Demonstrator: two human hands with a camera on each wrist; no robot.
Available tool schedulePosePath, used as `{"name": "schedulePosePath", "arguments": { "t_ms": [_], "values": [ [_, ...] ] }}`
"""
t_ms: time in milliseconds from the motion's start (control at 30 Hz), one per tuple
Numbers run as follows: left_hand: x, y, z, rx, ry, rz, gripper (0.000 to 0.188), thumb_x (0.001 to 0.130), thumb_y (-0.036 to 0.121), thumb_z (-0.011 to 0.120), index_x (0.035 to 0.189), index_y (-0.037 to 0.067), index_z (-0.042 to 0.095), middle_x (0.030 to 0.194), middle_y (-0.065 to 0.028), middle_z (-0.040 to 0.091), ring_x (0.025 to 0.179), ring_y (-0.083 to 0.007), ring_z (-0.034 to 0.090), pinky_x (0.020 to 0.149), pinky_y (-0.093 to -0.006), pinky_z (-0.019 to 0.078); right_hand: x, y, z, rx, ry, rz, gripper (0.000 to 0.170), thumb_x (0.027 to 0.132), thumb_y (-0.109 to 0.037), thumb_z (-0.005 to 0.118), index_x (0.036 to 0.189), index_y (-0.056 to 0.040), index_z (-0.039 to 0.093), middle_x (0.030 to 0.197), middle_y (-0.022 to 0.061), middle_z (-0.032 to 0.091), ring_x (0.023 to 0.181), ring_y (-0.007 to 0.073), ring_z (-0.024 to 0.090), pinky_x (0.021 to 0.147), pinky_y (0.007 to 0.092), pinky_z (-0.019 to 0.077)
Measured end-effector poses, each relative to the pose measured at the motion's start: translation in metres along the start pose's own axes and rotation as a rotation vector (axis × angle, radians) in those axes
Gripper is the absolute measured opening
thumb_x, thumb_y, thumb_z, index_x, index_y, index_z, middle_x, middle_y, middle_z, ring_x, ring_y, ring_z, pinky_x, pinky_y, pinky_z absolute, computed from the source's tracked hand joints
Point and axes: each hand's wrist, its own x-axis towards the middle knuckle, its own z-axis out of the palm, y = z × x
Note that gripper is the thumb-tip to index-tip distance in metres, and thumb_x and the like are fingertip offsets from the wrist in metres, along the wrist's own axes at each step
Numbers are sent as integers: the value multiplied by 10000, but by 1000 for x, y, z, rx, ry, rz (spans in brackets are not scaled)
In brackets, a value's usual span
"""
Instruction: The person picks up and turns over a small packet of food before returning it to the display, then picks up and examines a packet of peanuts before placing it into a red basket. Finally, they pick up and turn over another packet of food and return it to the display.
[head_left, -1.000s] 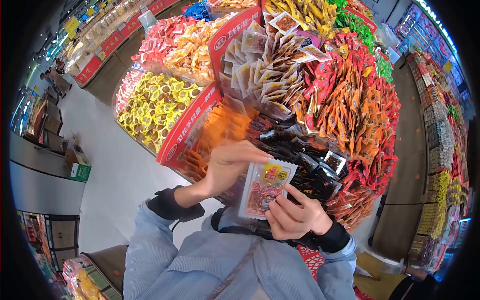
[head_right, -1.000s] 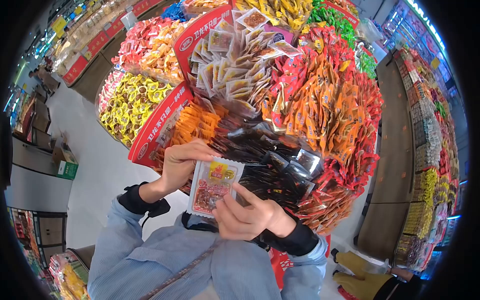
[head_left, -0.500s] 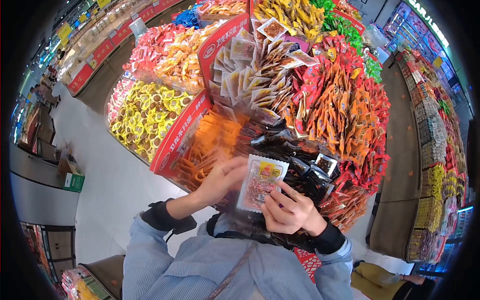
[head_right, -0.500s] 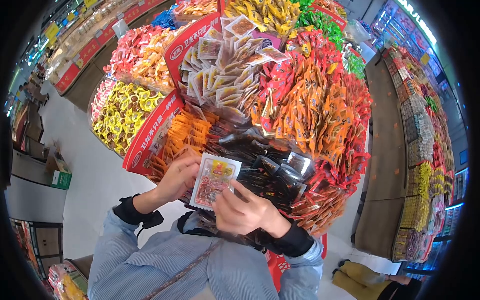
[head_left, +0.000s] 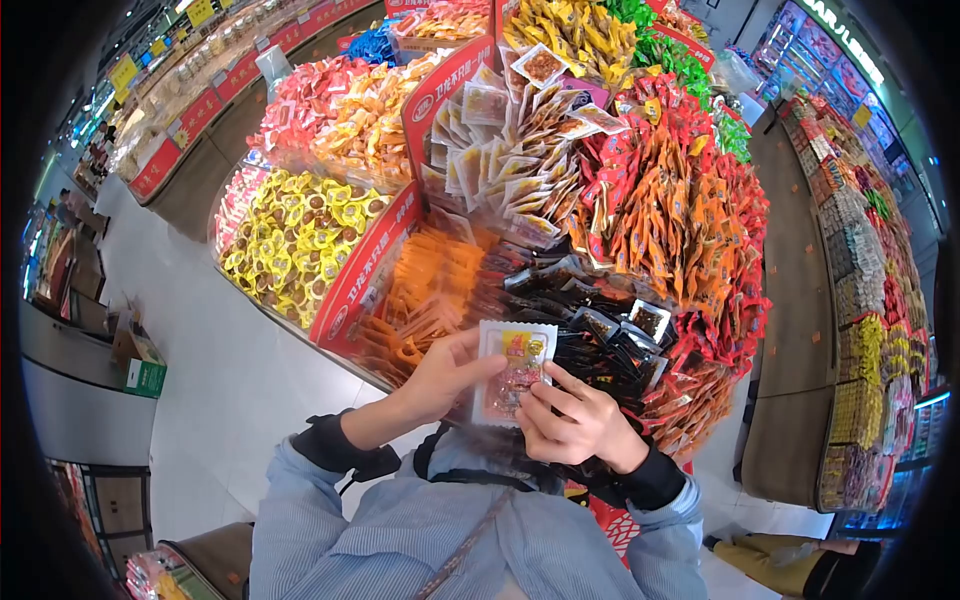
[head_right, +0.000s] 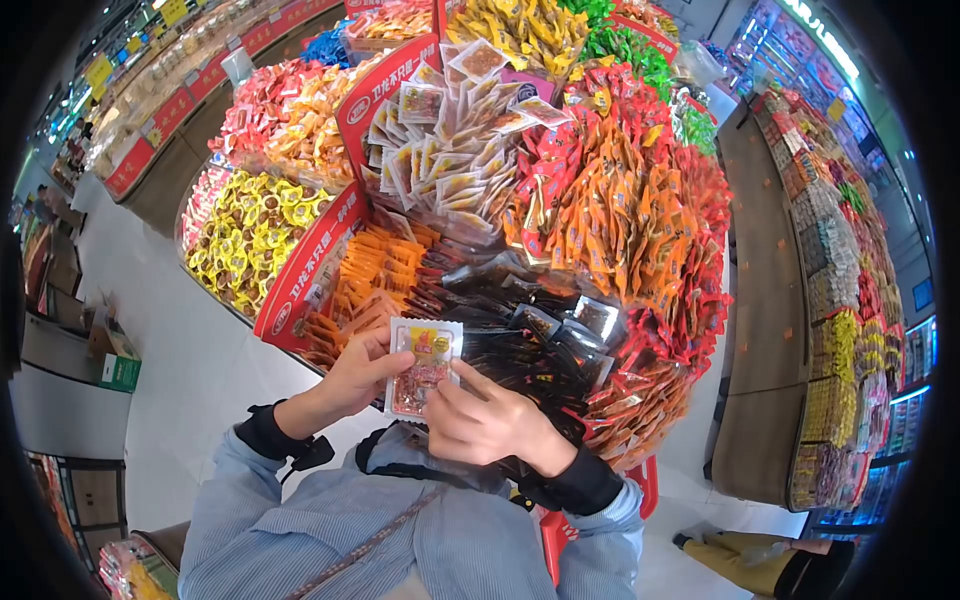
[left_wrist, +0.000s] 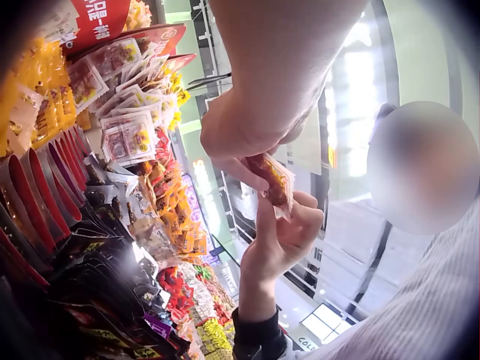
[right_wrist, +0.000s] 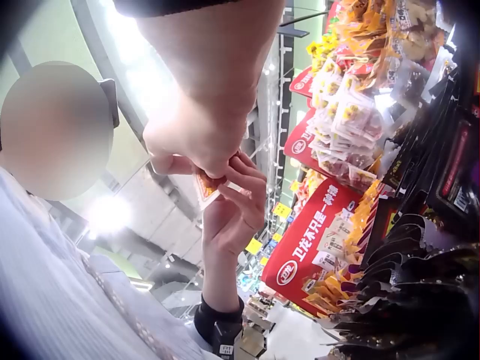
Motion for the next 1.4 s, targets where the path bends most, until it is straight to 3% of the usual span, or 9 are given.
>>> {"name": "schedulePosePath", "arguments": {
  "t_ms": [200,400,500,800,933,1067,1167,1200,1400],
  "values": [
    [-16,3,-5,-250,-28,-157,338,858,126,549,1165,10,468,1076,-63,569,954,-127,558,838,-299,453,10,-13,6,13,80,43,139,664,-109,626,724,-135,503,886,46,564,863,197,564,833,405,514],
    [-27,-4,-19,-113,0,-117,346,862,136,546,1172,8,458,1081,-61,564,965,-128,553,854,-308,450,11,-32,23,78,88,138,189,622,-12,660,654,-107,500,866,69,567,845,219,558,764,418,552],
    [-30,-7,-30,-106,-23,-145,348,864,141,545,1176,15,456,1091,-58,560,969,-127,550,854,-312,449,9,-39,32,49,63,172,162,629,-90,644,691,-112,496,853,46,565,799,200,575,785,394,539],
    [-29,-18,-46,53,-43,-145,342,829,109,565,1140,1,473,1071,-67,559,981,-117,520,865,-298,418,8,-55,33,43,-319,426,241,635,-165,691,816,-108,543,992,38,526,947,235,545,795,325,514],
    [-28,-32,-57,120,61,-80,248,821,96,580,1041,12,503,991,-54,563,922,-106,522,823,-277,423,14,-55,29,239,-274,621,291,703,-161,676,942,-54,552,1026,84,538,990,278,525,846,358,461],
    [-29,-35,-54,138,93,7,246,805,83,611,1009,21,486,972,-61,561,917,-115,530,826,-277,422,7,-54,33,304,-3,947,381,691,-83,699,1013,-29,503,1036,131,516,945,319,524,767,360,455],
    [-31,-35,-46,218,66,67,239,798,59,614,1003,14,501,981,-70,562,929,-130,535,843,-285,419,0,-49,38,823,111,1289,356,732,-41,671,1038,-17,490,1018,111,518,932,207,553,744,306,485],
    [-30,-34,-40,270,54,100,230,797,52,612,999,11,509,979,-69,562,931,-131,535,845,-286,418,3,-47,35,903,111,1323,304,752,-24,647,1020,-11,502,969,88,536,893,147,561,746,282,489],
    [-24,-44,-6,298,86,233,187,798,44,605,972,-12,568,956,-70,571,915,-134,532,815,-272,420,-24,-35,18,1009,-40,1312,210,779,-4,603,974,-2,524,915,81,569,888,123,570,710,260,481]
  ]
}}
